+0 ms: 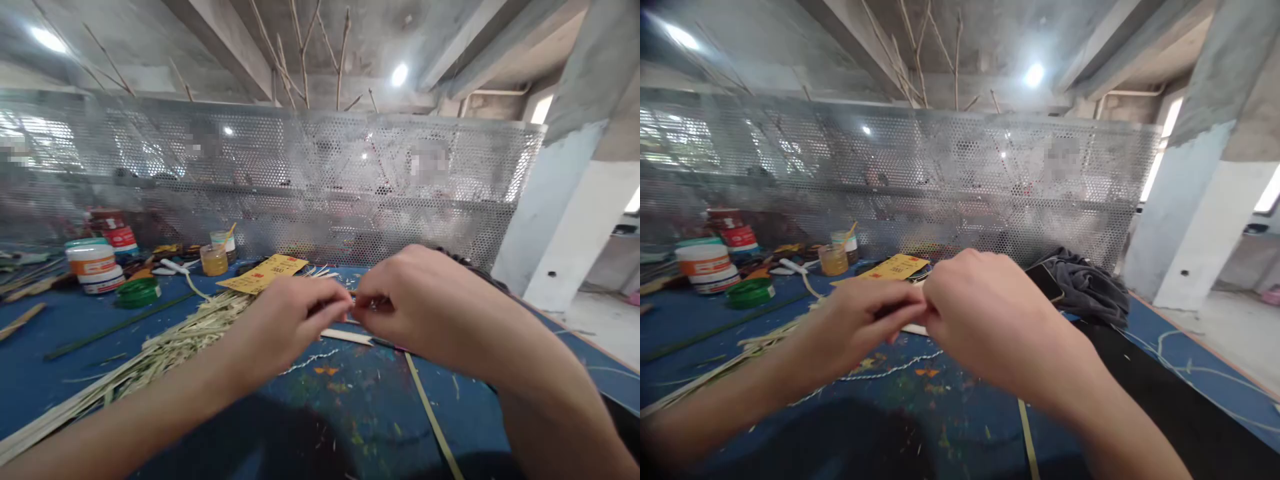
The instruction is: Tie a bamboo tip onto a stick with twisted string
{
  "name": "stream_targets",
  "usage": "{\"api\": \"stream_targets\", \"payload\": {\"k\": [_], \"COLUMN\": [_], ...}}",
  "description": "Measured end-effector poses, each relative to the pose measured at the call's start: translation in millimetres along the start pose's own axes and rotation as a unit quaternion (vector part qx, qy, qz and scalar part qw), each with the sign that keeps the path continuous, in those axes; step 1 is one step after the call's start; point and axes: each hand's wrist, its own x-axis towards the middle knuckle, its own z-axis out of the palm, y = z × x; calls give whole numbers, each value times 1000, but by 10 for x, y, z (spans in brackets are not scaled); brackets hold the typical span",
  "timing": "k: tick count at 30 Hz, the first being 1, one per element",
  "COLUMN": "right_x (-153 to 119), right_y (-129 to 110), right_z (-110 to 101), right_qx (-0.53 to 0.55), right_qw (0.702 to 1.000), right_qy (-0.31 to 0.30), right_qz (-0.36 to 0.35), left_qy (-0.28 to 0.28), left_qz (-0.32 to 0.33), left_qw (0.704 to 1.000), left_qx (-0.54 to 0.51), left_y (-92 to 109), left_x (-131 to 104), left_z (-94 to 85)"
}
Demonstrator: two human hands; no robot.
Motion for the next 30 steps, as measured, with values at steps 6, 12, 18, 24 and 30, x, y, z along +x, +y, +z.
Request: {"api": "stream_targets", "payload": {"k": [6, 12, 18, 24, 30], "right_x": [45, -195, -611, -763, -855], "right_y": [-128, 69, -50, -345, -406], "right_z": [294, 826, 1004, 937, 790], "right_qx": [148, 467, 565, 362, 72], "right_qw": [974, 851, 796, 922, 993], "right_qy": [-142, -239, -111, 80, 55], "right_qz": [-92, 29, 187, 115, -74], "left_qy": [-132, -134, -71, 43, -88], "left_qz": [-90, -152, -162, -170, -109], "left_qw": [984, 961, 943, 957, 986], "left_qx": [-79, -190, -281, -232, -92], "left_y": [-95, -218, -261, -105, -48], "left_x": [-602, -810, -773, -669, -705], "left_z": [248, 368, 434, 448, 456]}}
